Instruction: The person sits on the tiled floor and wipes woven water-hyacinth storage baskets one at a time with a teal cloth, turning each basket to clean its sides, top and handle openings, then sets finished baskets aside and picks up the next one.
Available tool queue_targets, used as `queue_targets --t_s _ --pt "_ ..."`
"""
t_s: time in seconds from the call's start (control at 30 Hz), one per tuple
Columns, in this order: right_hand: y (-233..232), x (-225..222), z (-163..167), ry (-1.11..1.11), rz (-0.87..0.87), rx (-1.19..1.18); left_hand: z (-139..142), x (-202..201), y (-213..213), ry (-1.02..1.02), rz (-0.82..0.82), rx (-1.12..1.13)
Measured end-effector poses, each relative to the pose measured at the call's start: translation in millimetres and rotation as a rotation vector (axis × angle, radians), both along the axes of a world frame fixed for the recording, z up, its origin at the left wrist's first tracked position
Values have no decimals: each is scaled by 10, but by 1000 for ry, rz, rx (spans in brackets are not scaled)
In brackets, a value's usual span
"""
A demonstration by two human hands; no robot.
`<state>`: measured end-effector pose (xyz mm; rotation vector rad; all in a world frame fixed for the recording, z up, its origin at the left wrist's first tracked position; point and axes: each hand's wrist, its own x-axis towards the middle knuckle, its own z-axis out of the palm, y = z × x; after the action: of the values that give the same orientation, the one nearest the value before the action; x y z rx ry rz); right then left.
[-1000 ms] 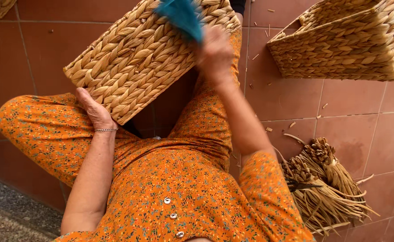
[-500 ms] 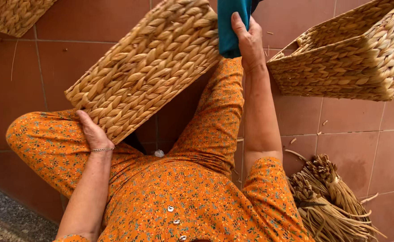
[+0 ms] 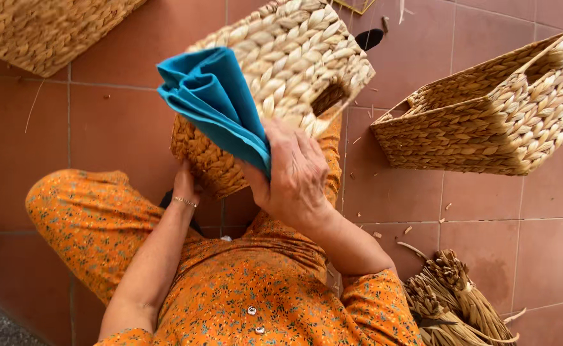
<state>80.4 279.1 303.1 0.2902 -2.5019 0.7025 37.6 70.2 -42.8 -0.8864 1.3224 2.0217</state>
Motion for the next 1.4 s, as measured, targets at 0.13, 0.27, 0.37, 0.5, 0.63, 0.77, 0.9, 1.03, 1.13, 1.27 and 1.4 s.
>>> queue_targets --t_s 0.13,0.27,0.37,0.5,0.63,0.77,0.9,1.03,1.13,1.27,1.4 --pt "-155 260 -95 -96 105 -70 618 -112 -118 567 174 112" --pt "-346 269 -125 -247 199 -178 1414 -150 -337 994 143 48" --pt "-521 192 -200 -317 290 -224 1764 -242 -413 1074 30 -83" --pt "-769 196 -423 -234 279 -111 1869 -155 -451 1045 43 -218" --pt "-690 127 -682 -207 239 83 1823 6 -486 1039 70 -227" --pt "5 -385 -794 -149 17 295 1824 67 -508 1057 75 -243" --pt "531 -933 -710 -77 -284 391 1796 126 -409 1140 104 -316" --pt "-93 -572 -549 27 -125 427 1688 131 -354 1041 236 -178" --pt "-871 163 -566 -52 68 413 1612 98 -406 1100 186 -260" --pt "-884 598 -879 -110 243 161 1598 97 -459 1142 159 -285" --pt "53 -70 -1247 -125 -45 390 1690 205 -450 1105 141 -240"
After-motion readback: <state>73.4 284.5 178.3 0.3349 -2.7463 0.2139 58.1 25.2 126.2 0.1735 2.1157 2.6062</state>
